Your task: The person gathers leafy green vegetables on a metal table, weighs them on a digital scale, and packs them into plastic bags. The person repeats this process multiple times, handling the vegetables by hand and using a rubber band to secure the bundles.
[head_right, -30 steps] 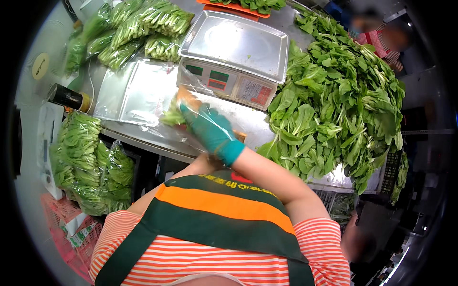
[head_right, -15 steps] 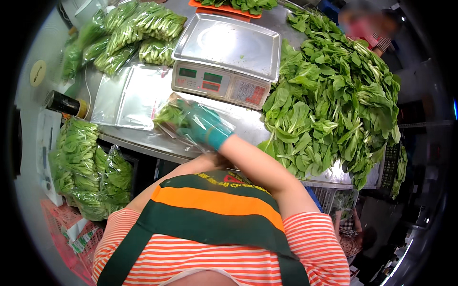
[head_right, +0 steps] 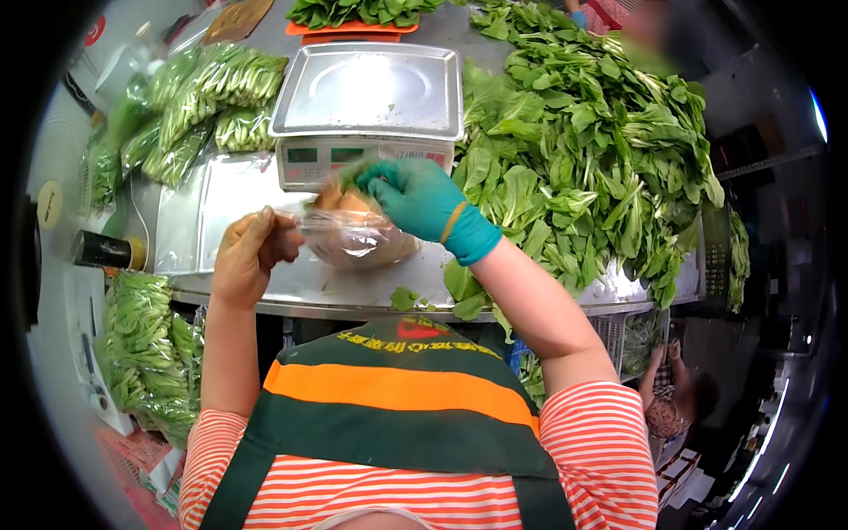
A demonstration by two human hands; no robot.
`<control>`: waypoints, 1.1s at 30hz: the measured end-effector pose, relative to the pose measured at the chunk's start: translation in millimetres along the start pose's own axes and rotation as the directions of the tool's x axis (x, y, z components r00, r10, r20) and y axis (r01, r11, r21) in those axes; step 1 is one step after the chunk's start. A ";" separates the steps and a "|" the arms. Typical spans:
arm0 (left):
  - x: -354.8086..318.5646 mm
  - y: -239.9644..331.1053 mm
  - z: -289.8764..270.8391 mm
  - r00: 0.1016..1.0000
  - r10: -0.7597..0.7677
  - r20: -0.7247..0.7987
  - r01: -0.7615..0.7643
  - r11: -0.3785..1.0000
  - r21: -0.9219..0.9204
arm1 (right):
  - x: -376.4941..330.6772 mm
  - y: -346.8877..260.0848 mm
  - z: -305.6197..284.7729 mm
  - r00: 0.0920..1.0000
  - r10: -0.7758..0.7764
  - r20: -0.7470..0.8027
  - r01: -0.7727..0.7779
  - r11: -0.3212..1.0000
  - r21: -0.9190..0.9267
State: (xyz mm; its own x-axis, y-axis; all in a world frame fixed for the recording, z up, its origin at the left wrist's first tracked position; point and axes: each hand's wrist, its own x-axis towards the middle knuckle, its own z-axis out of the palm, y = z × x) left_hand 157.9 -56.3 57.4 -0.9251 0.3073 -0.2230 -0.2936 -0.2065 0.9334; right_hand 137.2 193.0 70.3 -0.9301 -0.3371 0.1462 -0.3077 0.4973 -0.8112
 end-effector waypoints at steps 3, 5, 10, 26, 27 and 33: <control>-1.2 -2.5 -6.9 0.986 0.057 0.157 -0.025 0.980 -0.197 | -6.1 -32.5 -22.9 0.992 0.012 -0.123 0.052 0.861 0.506; 4.4 5.6 10.9 0.994 0.101 0.051 -0.094 0.989 -0.117 | -6.1 -38.9 -27.0 0.943 -0.039 -0.330 0.214 0.831 0.514; 22.7 -4.3 1.3 0.996 -0.010 0.084 0.023 0.989 -0.148 | -32.9 11.7 -77.1 0.931 -0.120 -0.345 0.247 0.903 0.353; 39.4 27.2 25.8 0.989 0.102 0.102 -0.102 0.995 -0.010 | -12.8 24.1 -31.2 0.940 -0.300 0.164 0.316 0.580 -0.750; 33.8 36.4 24.6 0.985 0.152 0.075 -0.154 0.988 0.019 | -9.8 24.2 -39.9 0.948 -0.275 0.161 0.298 0.586 -0.754; 52.9 42.1 2.4 0.992 0.082 0.093 -0.081 0.997 -0.009 | -2.4 47.1 -41.8 0.879 -0.478 0.002 0.401 0.734 -0.548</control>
State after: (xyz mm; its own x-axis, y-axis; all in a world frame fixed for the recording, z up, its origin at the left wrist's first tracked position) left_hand 97.2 -46.5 85.6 -0.9198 0.3740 -0.1188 -0.2195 -0.2393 0.9458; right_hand 116.5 250.7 55.5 -0.6697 -0.5356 0.5144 -0.7086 0.6683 -0.2265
